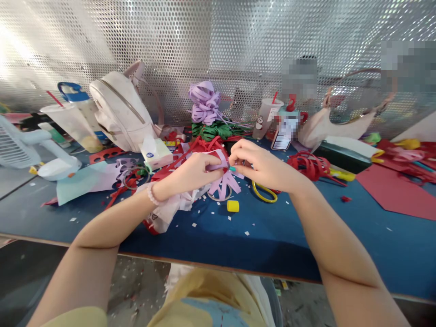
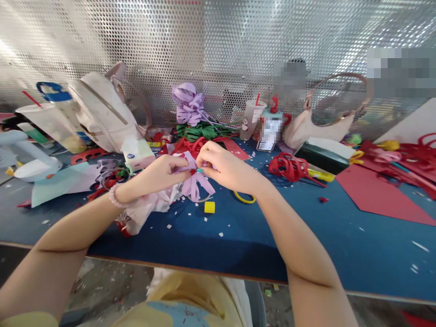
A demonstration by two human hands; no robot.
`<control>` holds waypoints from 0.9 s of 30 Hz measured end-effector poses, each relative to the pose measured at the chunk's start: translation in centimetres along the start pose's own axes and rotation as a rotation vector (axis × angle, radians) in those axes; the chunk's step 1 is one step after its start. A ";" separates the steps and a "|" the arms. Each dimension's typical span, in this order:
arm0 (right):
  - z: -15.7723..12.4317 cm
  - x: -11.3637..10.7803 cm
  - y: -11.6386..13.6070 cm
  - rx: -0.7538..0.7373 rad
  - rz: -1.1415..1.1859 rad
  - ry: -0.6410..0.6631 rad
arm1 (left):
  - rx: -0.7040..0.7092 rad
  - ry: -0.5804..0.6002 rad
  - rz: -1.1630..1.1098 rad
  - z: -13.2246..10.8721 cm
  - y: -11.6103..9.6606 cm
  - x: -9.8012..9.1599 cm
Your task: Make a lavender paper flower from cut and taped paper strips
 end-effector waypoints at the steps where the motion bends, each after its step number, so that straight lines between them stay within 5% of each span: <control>1: 0.0 0.0 0.0 0.002 -0.008 0.000 | 0.001 -0.002 -0.002 0.0 0.0 0.0; 16: -0.2 0.7 -2.6 0.183 -0.014 -0.090 | 0.033 0.015 0.091 0.5 0.5 -0.3; 21: -0.2 -0.1 -3.2 0.173 -0.072 -0.102 | -0.070 0.071 0.132 1.9 3.2 -0.1; 24: -0.2 0.5 -3.1 0.175 -0.085 0.043 | -0.137 0.078 0.196 2.8 5.6 -0.5; 27: -1.3 3.6 -3.4 0.200 -0.084 0.389 | -0.150 0.137 0.365 3.2 7.4 -0.5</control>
Point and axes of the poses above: each hand's wrist, its own z-axis towards the middle knuckle, its own x-axis out of the palm, y = z × x, the point moved 8 cm from there along z, towards the middle knuckle, and after that the axes turned 8 degrees about -x, right-handed, at the moved point
